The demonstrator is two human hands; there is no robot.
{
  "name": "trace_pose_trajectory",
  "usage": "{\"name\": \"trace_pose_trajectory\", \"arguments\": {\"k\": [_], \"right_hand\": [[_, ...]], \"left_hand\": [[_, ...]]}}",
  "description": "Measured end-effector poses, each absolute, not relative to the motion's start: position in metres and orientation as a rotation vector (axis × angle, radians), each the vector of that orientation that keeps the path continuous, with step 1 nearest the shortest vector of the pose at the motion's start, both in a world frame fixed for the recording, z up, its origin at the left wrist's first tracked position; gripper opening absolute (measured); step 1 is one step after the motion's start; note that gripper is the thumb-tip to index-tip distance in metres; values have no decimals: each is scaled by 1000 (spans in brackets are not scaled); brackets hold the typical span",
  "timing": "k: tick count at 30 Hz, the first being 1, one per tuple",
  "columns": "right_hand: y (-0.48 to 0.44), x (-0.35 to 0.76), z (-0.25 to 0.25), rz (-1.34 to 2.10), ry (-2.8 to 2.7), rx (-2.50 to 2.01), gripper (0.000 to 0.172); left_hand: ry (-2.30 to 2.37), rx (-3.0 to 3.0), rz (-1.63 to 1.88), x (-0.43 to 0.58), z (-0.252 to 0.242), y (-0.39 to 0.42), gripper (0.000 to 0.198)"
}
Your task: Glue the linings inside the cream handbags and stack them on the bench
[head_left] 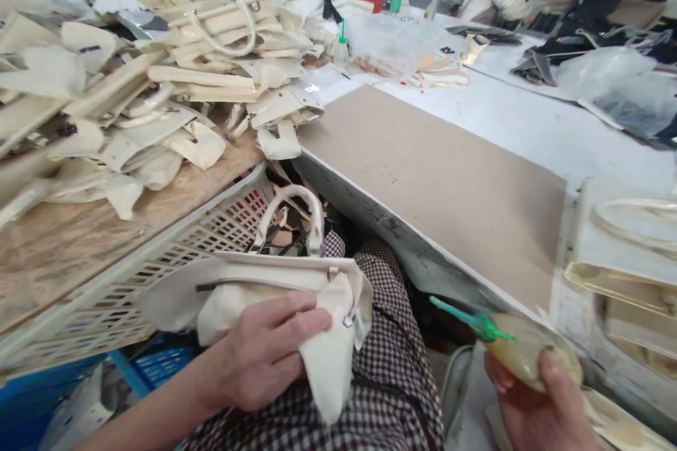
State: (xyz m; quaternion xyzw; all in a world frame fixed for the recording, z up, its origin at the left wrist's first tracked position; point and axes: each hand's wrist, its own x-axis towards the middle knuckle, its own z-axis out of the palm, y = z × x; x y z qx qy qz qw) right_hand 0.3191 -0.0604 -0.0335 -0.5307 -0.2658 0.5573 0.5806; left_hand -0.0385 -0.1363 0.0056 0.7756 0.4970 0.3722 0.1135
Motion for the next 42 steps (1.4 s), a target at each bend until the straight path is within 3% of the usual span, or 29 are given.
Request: {"name": "trace_pose_trajectory", "arguments": {"k": [5, 13, 29, 42], "right_hand": [[-74, 327, -49, 1446, -735, -1424, 41], [-57, 284, -54, 1400, -1235, -1633, 57], [-43, 254, -42, 1468, -1388, -1686, 53], [-66, 252, -34, 1804, -1182, -1585, 47]], "left_hand": [[1475, 2085, 1220, -19, -15, -158, 15], [1441, 1785, 1138, -40, -6, -168, 18], [1393, 1668, 1174, -54, -10, -179, 20], [1425, 1612, 1166, -57, -11, -182, 14]]}}
